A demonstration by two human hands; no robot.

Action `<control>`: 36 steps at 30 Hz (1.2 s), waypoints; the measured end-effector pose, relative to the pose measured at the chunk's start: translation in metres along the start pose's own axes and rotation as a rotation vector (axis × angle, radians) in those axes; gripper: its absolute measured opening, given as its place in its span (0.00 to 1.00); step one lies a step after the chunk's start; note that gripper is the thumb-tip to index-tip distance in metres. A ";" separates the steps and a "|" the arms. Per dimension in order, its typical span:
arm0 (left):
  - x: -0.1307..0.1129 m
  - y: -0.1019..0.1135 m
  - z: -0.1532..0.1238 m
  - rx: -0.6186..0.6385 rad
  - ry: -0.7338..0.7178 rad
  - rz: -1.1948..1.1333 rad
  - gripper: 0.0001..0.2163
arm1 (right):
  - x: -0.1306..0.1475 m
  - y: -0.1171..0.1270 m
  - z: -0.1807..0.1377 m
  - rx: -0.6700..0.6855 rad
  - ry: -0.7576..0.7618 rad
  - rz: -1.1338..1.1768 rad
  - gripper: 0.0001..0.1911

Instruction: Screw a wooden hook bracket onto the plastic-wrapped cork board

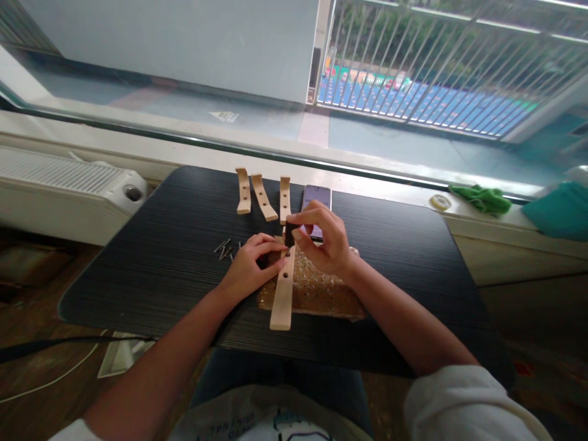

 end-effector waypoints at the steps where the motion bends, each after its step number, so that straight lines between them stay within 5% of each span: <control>1: 0.001 0.000 0.000 0.000 0.003 0.000 0.09 | 0.000 0.000 0.000 -0.002 -0.003 0.032 0.08; 7: 0.003 -0.001 0.000 -0.006 0.009 -0.011 0.09 | -0.003 -0.004 0.001 0.041 -0.086 0.209 0.06; 13: 0.003 0.000 -0.001 -0.009 0.022 -0.017 0.09 | -0.014 -0.016 -0.006 0.222 -0.304 0.443 0.08; 17: 0.001 0.000 0.000 -0.007 0.007 -0.013 0.09 | -0.014 -0.012 -0.002 0.276 -0.301 0.516 0.13; 36: 0.002 0.000 -0.001 -0.026 -0.014 -0.006 0.08 | -0.017 0.004 0.010 0.343 -0.370 0.245 0.13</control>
Point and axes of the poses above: each hand's wrist, its own z-axis towards the middle knuckle, its own y-axis out of the back of the hand, x = y × z, the point moved 6 cm from there along z, towards the middle knuckle, and after that the axes turned 3 degrees about y, right-handed, at the moved point
